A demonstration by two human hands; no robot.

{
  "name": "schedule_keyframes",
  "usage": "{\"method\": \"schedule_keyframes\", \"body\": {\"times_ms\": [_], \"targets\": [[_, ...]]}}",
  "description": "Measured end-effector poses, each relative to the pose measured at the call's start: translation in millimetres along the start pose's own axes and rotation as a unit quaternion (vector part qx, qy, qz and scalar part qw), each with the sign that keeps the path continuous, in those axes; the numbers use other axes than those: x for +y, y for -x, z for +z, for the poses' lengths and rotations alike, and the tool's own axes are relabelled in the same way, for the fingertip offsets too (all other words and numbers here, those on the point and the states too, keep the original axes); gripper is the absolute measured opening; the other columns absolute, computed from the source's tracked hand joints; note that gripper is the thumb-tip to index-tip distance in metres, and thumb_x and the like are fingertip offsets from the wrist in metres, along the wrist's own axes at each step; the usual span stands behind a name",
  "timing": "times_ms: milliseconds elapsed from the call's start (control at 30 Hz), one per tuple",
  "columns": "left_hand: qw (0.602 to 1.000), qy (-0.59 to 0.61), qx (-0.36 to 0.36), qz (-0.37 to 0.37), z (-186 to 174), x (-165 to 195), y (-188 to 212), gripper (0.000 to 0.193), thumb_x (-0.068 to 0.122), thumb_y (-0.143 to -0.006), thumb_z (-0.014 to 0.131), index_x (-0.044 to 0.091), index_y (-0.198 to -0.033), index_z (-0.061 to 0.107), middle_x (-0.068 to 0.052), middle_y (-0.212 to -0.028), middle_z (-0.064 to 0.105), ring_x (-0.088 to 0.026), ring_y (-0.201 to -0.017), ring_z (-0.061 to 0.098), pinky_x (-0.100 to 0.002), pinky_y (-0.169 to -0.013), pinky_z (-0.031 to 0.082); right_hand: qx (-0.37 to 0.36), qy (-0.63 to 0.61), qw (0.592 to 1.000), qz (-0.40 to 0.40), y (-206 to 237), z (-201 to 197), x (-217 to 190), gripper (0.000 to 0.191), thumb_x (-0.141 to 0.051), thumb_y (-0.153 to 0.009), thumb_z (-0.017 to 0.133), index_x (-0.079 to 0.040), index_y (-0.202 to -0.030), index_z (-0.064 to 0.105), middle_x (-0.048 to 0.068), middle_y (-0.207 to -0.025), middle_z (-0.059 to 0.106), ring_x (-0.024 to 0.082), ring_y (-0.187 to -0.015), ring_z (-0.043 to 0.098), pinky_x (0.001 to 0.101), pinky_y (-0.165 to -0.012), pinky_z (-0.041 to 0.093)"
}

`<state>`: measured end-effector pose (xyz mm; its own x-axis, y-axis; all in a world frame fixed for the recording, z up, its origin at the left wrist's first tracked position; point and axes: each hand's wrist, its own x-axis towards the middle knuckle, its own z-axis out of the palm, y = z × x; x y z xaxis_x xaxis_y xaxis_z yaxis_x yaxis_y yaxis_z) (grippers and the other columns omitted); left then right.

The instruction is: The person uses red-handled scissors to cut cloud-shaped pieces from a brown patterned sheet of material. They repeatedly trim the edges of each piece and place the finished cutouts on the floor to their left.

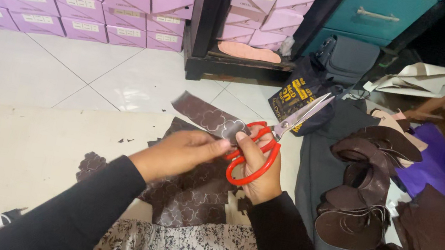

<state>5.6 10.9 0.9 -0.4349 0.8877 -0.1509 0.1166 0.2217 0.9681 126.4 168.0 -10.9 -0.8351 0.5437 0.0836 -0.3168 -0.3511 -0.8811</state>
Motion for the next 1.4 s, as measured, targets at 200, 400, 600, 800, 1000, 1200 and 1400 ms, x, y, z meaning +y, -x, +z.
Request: {"method": "schedule_keyframes", "body": {"times_ms": [200,400,600,800,1000,1200,1400], "targets": [[0.997,-0.078,0.007,0.001,-11,10,6,0.062,0.058,-0.091,0.062,0.003,-0.118,0.071,-0.011,-0.102,0.075,-0.020,-0.096,0.069,-0.035,-0.085,0.056,-0.013,-0.009,1.000,-0.011,1,7,2,0.017,-0.002,-0.094,0.065,-0.009,-0.098,0.050,0.009,-0.095,0.064,0.018,-0.085,0.067,0.0345,-0.079,0.057],[0.976,-0.174,-0.073,-0.111,-73,-26,82,0.054,0.050,-0.081,0.076,0.014,-0.122,0.076,-0.004,-0.110,0.081,-0.016,-0.105,0.075,-0.033,-0.096,0.055,-0.015,0.033,0.999,-0.006,1,-1,-13,0.017,-0.003,-0.093,0.065,-0.009,-0.094,0.049,0.012,-0.092,0.068,0.021,-0.083,0.069,0.0365,-0.079,0.057],[0.941,-0.065,-0.095,-0.317,-74,-101,173,0.040,0.045,-0.085,0.080,0.014,-0.109,0.079,-0.006,-0.107,0.079,-0.020,-0.108,0.070,-0.037,-0.105,0.051,-0.013,0.006,1.000,-0.006,0,-3,-15,0.018,-0.002,-0.093,0.066,-0.009,-0.093,0.049,0.011,-0.092,0.066,0.020,-0.083,0.070,0.0372,-0.080,0.059],[0.873,-0.290,0.189,-0.344,-75,-71,192,0.025,0.037,-0.096,0.070,0.015,-0.104,0.080,-0.007,-0.089,0.077,-0.020,-0.088,0.071,-0.034,-0.085,0.057,-0.024,-0.015,1.000,-0.005,-1,-1,-11,0.018,-0.002,-0.094,0.067,-0.009,-0.095,0.050,0.011,-0.093,0.065,0.020,-0.084,0.069,0.0374,-0.081,0.059],[0.953,-0.154,0.167,-0.199,-37,-16,137,0.032,0.038,-0.088,0.076,0.009,-0.099,0.078,-0.008,-0.092,0.077,-0.021,-0.080,0.075,-0.035,-0.077,0.059,-0.043,-0.004,0.999,-0.010,3,15,-1,0.018,-0.002,-0.093,0.066,-0.009,-0.096,0.049,0.010,-0.095,0.065,0.020,-0.086,0.069,0.0377,-0.081,0.060],[0.938,0.337,0.073,-0.035,14,18,34,0.041,0.035,-0.091,0.070,0.002,-0.115,0.068,-0.003,-0.104,0.074,-0.012,-0.101,0.068,-0.030,-0.086,0.051,-0.072,-0.015,0.997,-0.037,13,24,-2,0.019,-0.001,-0.094,0.066,-0.008,-0.098,0.049,0.011,-0.098,0.066,0.020,-0.087,0.069,0.0361,-0.080,0.058],[0.943,0.310,0.118,0.025,21,32,6,0.034,0.028,-0.092,0.072,-0.005,-0.096,0.077,-0.008,-0.086,0.074,-0.012,-0.076,0.064,-0.028,-0.068,0.051,-0.022,0.004,0.996,-0.081,12,16,-17,0.012,-0.003,-0.096,0.063,-0.006,-0.098,0.051,0.009,-0.094,0.064,0.018,-0.082,0.067,0.0353,-0.076,0.059]]}}
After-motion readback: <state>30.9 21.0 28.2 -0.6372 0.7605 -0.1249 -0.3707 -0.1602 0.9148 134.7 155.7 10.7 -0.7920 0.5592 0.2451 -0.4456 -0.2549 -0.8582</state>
